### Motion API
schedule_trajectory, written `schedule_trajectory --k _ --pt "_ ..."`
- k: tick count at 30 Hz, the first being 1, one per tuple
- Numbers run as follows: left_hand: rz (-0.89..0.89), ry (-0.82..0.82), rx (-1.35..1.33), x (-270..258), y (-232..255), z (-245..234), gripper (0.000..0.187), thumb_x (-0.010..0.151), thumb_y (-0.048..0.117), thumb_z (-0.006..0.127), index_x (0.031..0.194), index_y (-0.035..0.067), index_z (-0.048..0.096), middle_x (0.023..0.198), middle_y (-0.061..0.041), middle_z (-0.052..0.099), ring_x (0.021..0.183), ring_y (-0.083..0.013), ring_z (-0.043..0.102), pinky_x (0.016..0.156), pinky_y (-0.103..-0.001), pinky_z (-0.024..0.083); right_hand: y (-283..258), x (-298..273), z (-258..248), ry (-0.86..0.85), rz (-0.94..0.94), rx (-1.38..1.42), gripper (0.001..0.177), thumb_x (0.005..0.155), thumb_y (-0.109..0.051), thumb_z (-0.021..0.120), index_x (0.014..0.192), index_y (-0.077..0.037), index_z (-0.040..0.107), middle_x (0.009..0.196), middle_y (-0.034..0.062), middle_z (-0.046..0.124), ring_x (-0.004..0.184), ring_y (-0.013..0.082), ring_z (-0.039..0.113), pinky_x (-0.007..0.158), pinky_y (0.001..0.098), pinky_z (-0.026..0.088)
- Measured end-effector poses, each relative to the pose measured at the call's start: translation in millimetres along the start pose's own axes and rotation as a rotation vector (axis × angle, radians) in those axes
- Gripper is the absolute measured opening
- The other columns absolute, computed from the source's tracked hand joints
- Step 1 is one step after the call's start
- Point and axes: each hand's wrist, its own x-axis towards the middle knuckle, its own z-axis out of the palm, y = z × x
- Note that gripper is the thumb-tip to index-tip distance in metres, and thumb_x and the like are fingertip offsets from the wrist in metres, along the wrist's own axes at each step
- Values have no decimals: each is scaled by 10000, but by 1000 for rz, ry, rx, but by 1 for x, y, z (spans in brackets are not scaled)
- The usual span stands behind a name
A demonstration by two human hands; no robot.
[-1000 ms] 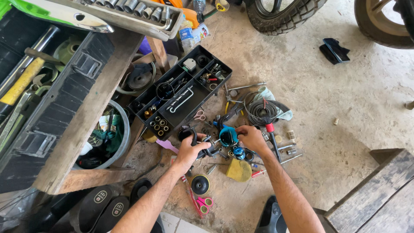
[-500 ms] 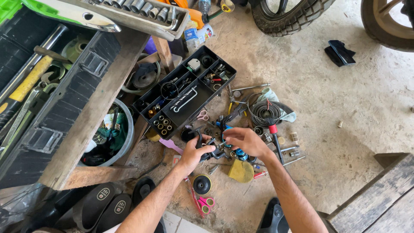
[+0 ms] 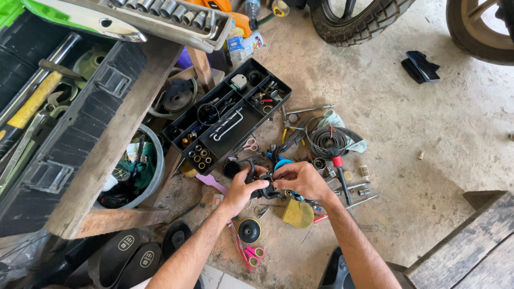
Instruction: The person repairs a fishing reel by using a screwdriver and a metal rod to manipulate internal components while seated on a floor.
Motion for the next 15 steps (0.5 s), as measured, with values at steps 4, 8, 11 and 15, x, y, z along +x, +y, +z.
schedule_trajectory --k 4,8,11,15 --pt "41 9 99 2 -7 -2 393 825 211 749 1164 35 656 1014 -15 654 946 -92 630 873 -253 525 8 3 -4 -8 1 11 236 792 -64 831 994 30 753 843 51 768 779 98 713 723 254 594" --pt "-13 35 62 4 -9 -3 374 818 213 731 1141 41 654 962 -22 684 885 -101 648 821 -263 538 18 9 -10 -6 81 103 211 800 -66 818 981 16 746 827 48 750 744 94 683 666 252 562" --pt "-6 42 43 8 -14 -4 357 827 207 722 1132 33 656 961 -26 690 874 -102 654 812 -262 546 25 12 -15 2 67 103 212 802 -60 820 980 28 746 820 51 746 739 95 675 659 253 553" --pt "-54 76 -87 9 -19 -11 330 835 187 717 1117 36 636 934 -40 675 823 -123 666 741 -281 569 32 18 -24 104 60 156 235 804 -74 796 1018 6 739 863 36 767 776 85 697 687 247 563"
